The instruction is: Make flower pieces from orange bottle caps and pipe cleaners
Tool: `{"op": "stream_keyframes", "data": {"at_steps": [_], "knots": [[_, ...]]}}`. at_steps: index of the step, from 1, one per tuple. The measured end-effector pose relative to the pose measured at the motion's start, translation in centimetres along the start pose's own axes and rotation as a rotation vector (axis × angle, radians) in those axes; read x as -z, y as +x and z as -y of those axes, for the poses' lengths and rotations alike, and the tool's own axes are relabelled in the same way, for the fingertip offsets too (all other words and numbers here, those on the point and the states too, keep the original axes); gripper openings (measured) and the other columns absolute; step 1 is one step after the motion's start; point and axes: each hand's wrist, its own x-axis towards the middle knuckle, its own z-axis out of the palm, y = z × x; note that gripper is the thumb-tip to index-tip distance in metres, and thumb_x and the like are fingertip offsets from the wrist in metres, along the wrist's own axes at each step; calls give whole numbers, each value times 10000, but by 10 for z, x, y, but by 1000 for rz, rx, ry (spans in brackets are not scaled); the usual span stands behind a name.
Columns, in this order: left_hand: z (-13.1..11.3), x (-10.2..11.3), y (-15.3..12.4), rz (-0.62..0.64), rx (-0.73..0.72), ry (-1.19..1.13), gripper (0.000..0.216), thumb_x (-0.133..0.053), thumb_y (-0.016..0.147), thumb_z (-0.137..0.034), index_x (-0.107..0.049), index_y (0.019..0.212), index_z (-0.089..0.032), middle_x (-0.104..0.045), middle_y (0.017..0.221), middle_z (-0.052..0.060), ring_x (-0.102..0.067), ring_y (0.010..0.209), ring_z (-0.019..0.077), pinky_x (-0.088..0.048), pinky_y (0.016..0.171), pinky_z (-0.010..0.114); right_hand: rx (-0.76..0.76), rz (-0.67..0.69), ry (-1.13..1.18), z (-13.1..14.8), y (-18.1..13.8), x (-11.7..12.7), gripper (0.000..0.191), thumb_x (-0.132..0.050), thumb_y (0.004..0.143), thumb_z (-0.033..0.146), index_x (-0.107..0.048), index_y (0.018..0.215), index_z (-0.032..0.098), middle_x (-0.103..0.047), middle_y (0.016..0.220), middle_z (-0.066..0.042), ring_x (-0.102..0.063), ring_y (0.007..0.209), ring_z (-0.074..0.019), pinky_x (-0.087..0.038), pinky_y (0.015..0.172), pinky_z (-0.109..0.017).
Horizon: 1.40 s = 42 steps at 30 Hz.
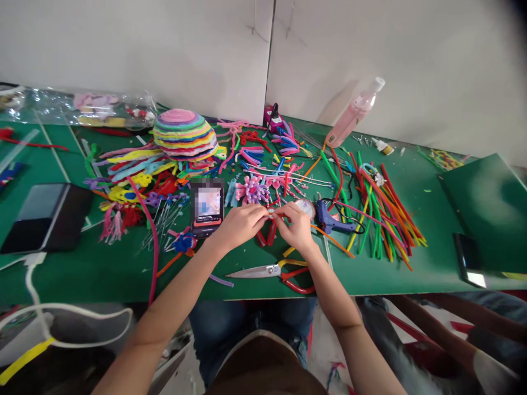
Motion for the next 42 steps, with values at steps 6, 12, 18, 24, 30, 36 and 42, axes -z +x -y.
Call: {"op": "stream_keyframes", "data": {"at_steps": [6, 12, 18, 24, 30, 36, 42], "knots": [[4, -6, -2, -57, -22, -1, 206, -466, 933, -219, -637, 1029, -154, -726, 887, 73, -694, 797, 168, -542, 709, 274, 0, -10, 13, -1, 2, 3, 151, -535, 872, 268, -649, 798, 201, -599, 731, -28, -556, 663, -140, -421, 580, -262], [5, -9, -3, -125, -59, 28, 221, -491, 934, -251, -645, 1065, -162, -741, 928, 61, -707, 782, 160, -547, 697, 257, 11, -24, 50, -1, 3, 6, 145, -543, 855, 235, -658, 775, 198, -601, 711, -25, -550, 654, -137, -411, 573, -264], [6, -9, -3, -120, -52, 38, 173, -498, 924, -210, -654, 979, -159, -739, 835, 47, -698, 706, 152, -533, 645, 249, 12, -6, 59, -1, 2, 4, 142, -545, 860, 243, -663, 792, 202, -620, 741, -28, -563, 675, -138, -420, 587, -264], [4, -10, -2, -173, -33, 15, 162, -498, 911, -161, -656, 947, -160, -738, 812, 43, -698, 699, 146, -534, 653, 241, 27, 1, 53, -2, 1, 3, 147, -538, 871, 253, -666, 819, 204, -627, 750, -29, -570, 678, -138, -446, 613, -262], [-4, -10, -1, -205, 76, -7, 156, -534, 895, -199, -688, 892, -176, -745, 814, 33, -699, 706, 152, -514, 646, 239, 107, -30, -32, -3, 0, 4, 145, -523, 888, 218, -664, 858, 199, -646, 793, -35, -581, 727, -139, -442, 637, -260], [1, 2, -2, 102, 307, -254, 66, -657, 804, -224, -704, 830, -187, -706, 819, 27, -642, 682, 147, -471, 619, 245, 429, 21, -318, -9, 2, 6, 185, -511, 906, 171, -686, 873, 223, -674, 869, -24, -568, 798, -138, -363, 689, -296], [11, 4, -3, 173, 305, -420, 42, -674, 779, -213, -694, 752, -188, -680, 763, 24, -618, 729, 165, -442, 664, 266, 575, -2, -352, -14, 2, 5, 152, -543, 899, 199, -693, 904, 228, -671, 852, -22, -568, 777, -125, -364, 686, -288]]}}
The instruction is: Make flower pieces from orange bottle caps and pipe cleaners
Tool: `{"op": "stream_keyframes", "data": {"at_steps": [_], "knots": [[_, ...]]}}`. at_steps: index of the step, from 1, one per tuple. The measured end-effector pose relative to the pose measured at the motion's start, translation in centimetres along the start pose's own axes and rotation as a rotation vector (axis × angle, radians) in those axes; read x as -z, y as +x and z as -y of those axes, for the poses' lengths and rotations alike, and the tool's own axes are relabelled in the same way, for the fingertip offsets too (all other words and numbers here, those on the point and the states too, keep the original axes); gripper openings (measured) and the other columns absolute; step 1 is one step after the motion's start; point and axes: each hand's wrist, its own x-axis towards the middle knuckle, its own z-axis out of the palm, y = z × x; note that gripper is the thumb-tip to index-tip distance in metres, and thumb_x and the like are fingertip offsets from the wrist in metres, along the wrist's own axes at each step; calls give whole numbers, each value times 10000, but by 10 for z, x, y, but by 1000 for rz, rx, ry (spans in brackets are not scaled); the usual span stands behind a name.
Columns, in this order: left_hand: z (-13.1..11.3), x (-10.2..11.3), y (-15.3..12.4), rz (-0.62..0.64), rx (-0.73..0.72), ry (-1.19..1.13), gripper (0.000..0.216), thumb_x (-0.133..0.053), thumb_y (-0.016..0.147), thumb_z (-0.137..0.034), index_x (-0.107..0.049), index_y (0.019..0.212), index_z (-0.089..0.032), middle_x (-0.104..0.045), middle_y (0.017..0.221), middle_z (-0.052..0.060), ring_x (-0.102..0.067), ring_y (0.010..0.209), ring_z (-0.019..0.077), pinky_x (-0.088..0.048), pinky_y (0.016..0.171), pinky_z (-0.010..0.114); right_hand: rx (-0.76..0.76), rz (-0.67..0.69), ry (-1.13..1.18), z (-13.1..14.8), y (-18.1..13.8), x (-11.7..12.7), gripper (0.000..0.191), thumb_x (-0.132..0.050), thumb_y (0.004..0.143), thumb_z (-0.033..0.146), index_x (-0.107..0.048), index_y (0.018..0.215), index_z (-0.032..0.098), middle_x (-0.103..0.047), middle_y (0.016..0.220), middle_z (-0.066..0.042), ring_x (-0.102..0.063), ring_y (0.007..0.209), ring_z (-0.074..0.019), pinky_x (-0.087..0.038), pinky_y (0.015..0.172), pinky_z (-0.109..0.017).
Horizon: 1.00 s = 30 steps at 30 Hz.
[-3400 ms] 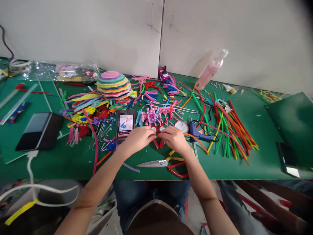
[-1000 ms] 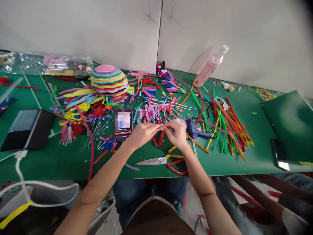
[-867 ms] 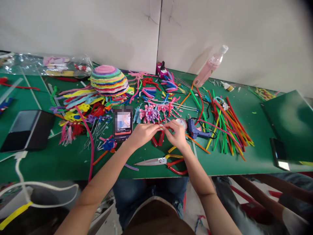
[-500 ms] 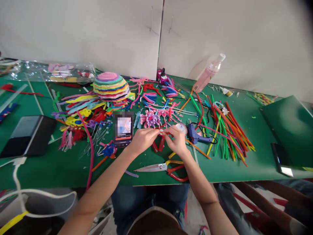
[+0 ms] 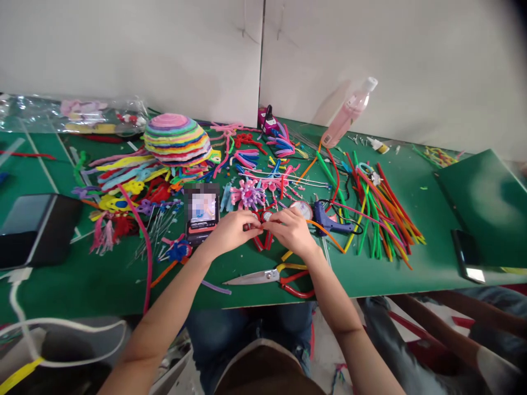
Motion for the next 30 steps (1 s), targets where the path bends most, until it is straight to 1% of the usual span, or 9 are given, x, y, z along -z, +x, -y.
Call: {"op": "stream_keyframes", "data": {"at_steps": [4, 7, 9, 12, 15, 18, 21, 27, 30], "knots": [[-5, -3, 1, -147, 30, -133, 76, -692, 761, -251, -696, 719, -188, -661, 752, 28, -599, 722, 159, -431, 669, 268, -40, -145, -14, 2, 0, 1, 147, -563, 880, 170, -701, 863, 219, -665, 797, -15, -559, 703, -99, -399, 637, -240], [-8, -9, 3, -269, 115, -336, 122, -718, 723, -308, -712, 716, -187, -654, 741, 28, -562, 661, 139, -385, 568, 245, -78, -252, -68, 7, 1, 3, 124, -597, 858, 163, -707, 864, 220, -665, 766, -5, -548, 667, -85, -410, 609, -217], [-9, -15, 5, -344, 197, -520, 162, -753, 672, -336, -716, 696, -180, -639, 708, 21, -541, 638, 128, -359, 535, 235, -90, -280, -121, 12, 2, 4, 117, -606, 854, 168, -709, 864, 223, -668, 753, 1, -546, 646, -80, -404, 587, -217], [-14, -26, 8, -465, 305, -849, 236, -825, 555, -350, -703, 654, -175, -621, 666, 1, -540, 648, 113, -403, 604, 227, -112, -281, -158, 20, 6, 0, 130, -588, 864, 167, -707, 862, 219, -672, 740, 6, -557, 638, -77, -403, 567, -219], [-20, -30, 10, -519, 380, -1088, 289, -854, 484, -356, -681, 617, -167, -587, 597, -20, -489, 573, 82, -392, 581, 219, -137, -277, -144, 25, 10, -3, 152, -562, 876, 155, -703, 894, 206, -672, 752, -2, -573, 668, -84, -420, 594, -222], [-22, -23, 10, -438, 394, -1113, 267, -832, 523, -351, -670, 611, -159, -526, 529, -34, -412, 498, 60, -314, 492, 208, -183, -286, -112, 25, 11, -1, 158, -555, 883, 165, -703, 920, 206, -667, 766, -10, -562, 681, -94, -412, 613, -237], [-19, -10, 9, -253, 334, -965, 228, -761, 635, -373, -690, 657, -157, -504, 525, -32, -382, 481, 57, -263, 462, 211, -196, -252, -110, 19, 12, 7, 166, -553, 883, 165, -704, 924, 217, -671, 808, -16, -529, 700, -113, -375, 632, -271], [-5, 9, 6, -36, 157, -494, 154, -738, 672, -323, -724, 727, -180, -676, 751, 24, -589, 705, 140, -414, 626, 244, -55, -114, -136, 11, 12, 15, 177, -536, 900, 178, -703, 917, 234, -675, 871, -9, -489, 761, -128, -310, 681, -309], [-3, 11, 6, 51, 126, -372, 115, -722, 689, -296, -723, 714, -184, -686, 734, 17, -600, 693, 144, -425, 633, 246, -2, -47, -106, 10, 11, 13, 189, -527, 906, 176, -704, 920, 241, -678, 902, -10, -503, 787, -129, -318, 695, -309]]}}
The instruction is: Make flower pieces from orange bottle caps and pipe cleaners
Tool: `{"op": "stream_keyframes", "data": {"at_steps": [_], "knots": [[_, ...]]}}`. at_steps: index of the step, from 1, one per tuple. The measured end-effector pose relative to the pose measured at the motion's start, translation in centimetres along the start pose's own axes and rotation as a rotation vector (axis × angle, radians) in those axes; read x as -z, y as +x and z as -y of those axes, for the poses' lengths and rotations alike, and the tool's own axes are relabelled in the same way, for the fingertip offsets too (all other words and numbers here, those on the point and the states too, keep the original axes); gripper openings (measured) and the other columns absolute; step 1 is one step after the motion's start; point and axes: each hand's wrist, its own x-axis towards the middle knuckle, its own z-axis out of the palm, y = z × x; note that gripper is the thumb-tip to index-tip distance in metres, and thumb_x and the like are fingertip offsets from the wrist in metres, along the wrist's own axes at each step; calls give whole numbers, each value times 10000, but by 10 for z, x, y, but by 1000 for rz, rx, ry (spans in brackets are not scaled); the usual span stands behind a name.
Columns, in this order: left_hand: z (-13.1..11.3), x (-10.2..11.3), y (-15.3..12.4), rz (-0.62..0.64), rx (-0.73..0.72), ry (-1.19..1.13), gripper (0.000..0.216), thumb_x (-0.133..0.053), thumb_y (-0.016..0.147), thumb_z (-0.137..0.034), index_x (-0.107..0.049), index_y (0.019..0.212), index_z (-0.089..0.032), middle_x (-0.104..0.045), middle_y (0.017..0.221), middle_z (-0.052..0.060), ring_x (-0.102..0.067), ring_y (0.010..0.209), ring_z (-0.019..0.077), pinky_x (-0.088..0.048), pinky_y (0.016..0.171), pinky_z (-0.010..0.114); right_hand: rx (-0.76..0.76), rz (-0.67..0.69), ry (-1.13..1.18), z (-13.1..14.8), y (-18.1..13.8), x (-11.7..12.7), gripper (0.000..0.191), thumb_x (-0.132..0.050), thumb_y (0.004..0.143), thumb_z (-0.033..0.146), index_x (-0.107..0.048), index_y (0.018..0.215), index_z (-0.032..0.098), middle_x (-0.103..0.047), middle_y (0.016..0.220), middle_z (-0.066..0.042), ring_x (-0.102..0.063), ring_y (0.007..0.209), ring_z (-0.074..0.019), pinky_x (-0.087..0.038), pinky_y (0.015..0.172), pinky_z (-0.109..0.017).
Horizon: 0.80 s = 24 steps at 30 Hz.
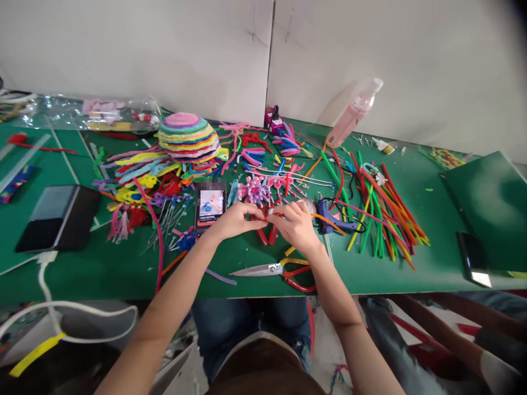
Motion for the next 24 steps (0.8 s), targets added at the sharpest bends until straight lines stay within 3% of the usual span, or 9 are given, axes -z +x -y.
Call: {"op": "stream_keyframes", "data": {"at_steps": [3, 9, 12, 15, 19, 24], "knots": [[0, -4, 2, -3, 27, -34, 122, -721, 683, -298, -720, 682, -176, -692, 705, 20, -601, 672, 145, -430, 636, 251, -1, 8, 48, -1, -2, -2, 183, -531, 903, 173, -706, 922, 224, -678, 869, -24, -521, 771, -131, -354, 675, -294], [-3, -30, 5, -405, 64, -414, 191, -765, 607, -341, -712, 661, -165, -668, 647, 24, -569, 618, 135, -427, 614, 261, -181, -123, 102, 6, -6, -11, 173, -557, 890, 189, -707, 975, 200, -672, 800, -45, -564, 713, -129, -433, 636, -257], [-5, -41, 4, -500, 88, -586, 208, -777, 588, -349, -707, 654, -166, -653, 636, 19, -549, 603, 122, -428, 616, 260, -243, -113, 79, 8, -7, -14, 178, -560, 892, 212, -712, 983, 225, -673, 803, -43, -570, 699, -132, -436, 641, -270], [-6, -40, 2, -414, 115, -617, 193, -780, 587, -342, -702, 626, -170, -632, 599, 12, -528, 573, 113, -412, 583, 253, -235, -137, 82, 5, -7, -9, 170, -554, 893, 208, -719, 923, 233, -680, 802, -36, -557, 687, -133, -439, 653, -276], [-6, -23, 0, -228, 103, -465, 209, -741, 647, -370, -710, 616, -166, -590, 536, 8, -475, 508, 99, -344, 498, 243, -175, -102, 127, 1, -3, 1, 166, -532, 900, 202, -698, 897, 212, -683, 834, -43, -562, 714, -143, -445, 675, -288], [-6, -7, -2, -62, 48, -236, 180, -751, 649, -341, -738, 702, -169, -687, 689, 48, -585, 635, 149, -421, 586, 257, -98, -54, 208, 1, -1, 3, 149, -522, 906, 207, -670, 908, 192, -680, 868, -45, -556, 757, -146, -437, 694, -296]]}}
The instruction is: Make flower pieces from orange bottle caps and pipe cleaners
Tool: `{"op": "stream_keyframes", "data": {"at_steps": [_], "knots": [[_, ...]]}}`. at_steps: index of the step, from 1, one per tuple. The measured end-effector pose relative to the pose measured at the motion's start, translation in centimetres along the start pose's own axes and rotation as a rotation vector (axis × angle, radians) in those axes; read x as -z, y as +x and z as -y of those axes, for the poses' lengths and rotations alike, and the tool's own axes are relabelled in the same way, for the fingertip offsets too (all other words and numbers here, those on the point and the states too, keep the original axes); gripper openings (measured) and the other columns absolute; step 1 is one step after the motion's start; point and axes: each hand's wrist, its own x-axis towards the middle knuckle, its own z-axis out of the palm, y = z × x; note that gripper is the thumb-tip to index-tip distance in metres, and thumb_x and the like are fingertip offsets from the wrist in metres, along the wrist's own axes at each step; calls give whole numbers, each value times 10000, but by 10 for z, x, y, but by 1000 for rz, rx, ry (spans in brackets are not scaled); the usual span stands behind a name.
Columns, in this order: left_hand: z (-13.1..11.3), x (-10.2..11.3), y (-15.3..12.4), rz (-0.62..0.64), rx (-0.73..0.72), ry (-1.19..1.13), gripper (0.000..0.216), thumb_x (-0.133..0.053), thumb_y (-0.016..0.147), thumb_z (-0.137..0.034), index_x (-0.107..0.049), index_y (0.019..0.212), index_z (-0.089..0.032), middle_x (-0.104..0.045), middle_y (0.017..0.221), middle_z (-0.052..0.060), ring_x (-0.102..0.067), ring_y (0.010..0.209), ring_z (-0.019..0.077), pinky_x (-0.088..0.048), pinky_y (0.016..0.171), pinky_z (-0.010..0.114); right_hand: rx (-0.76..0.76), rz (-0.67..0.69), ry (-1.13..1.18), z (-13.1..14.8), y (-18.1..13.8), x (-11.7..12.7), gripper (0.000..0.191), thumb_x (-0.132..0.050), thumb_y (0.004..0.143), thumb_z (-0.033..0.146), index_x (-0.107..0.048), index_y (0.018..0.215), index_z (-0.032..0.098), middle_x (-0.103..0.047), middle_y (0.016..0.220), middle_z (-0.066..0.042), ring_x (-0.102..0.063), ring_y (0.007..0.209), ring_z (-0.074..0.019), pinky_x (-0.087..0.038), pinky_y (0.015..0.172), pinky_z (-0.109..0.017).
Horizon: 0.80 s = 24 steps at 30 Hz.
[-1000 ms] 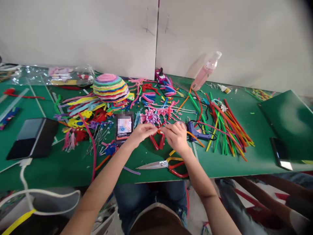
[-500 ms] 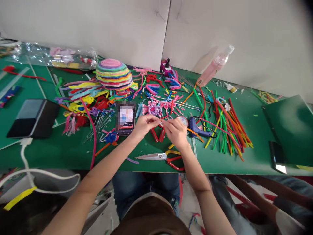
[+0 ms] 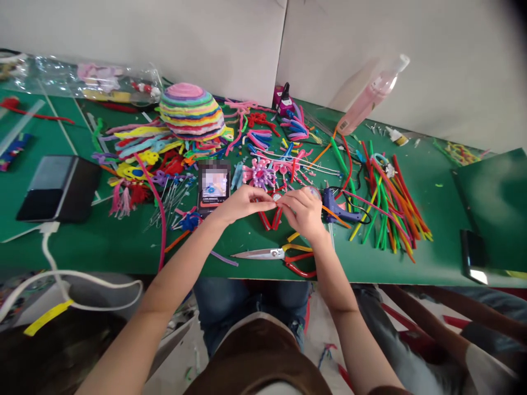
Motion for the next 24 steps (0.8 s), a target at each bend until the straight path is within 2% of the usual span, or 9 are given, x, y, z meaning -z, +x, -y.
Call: {"op": "stream_keyframes", "data": {"at_steps": [3, 8, 14, 17, 20, 24], "knots": [[3, 0, 0, 68, -34, 117, 132, -736, 670, -313, -736, 686, -182, -694, 689, 38, -603, 642, 159, -437, 591, 253, 36, 70, 3, -2, -1, -3, 159, -516, 910, 208, -674, 909, 197, -690, 879, -39, -546, 777, -150, -423, 679, -297], [10, -3, 1, -24, -66, 309, 112, -743, 656, -281, -729, 707, -182, -694, 709, 38, -575, 605, 147, -424, 583, 255, 37, 179, -52, -4, -2, -7, 201, -486, 924, 213, -682, 878, 203, -695, 873, -32, -520, 783, -163, -406, 669, -307], [10, 5, 1, 101, -59, 282, 107, -729, 671, -289, -733, 720, -194, -699, 698, 21, -611, 651, 167, -432, 618, 259, 36, 253, -54, 0, -2, -8, 231, -461, 937, 220, -685, 883, 211, -684, 877, -37, -506, 775, -161, -397, 669, -311], [9, 10, 1, 108, -40, 257, 65, -740, 654, -250, -732, 685, -194, -695, 677, 16, -607, 639, 163, -422, 618, 257, 37, 242, -48, -1, -3, -10, 221, -477, 932, 230, -691, 879, 215, -683, 869, -38, -517, 766, -157, -414, 671, -305], [8, 8, 1, 22, -46, 242, 72, -747, 655, -249, -717, 641, -185, -667, 637, 9, -571, 602, 143, -400, 604, 256, 5, 139, -38, -2, -5, -14, 193, -510, 916, 238, -697, 881, 207, -681, 856, -45, -546, 774, -155, -452, 683, -293], [8, -7, 1, -237, -104, 151, 97, -732, 677, -262, -705, 651, -173, -631, 643, 10, -520, 588, 125, -362, 567, 259, -135, -17, 12, 1, -9, -19, 202, -509, 912, 220, -697, 985, 203, -658, 865, -66, -582, 809, -162, -493, 725, -304]]}}
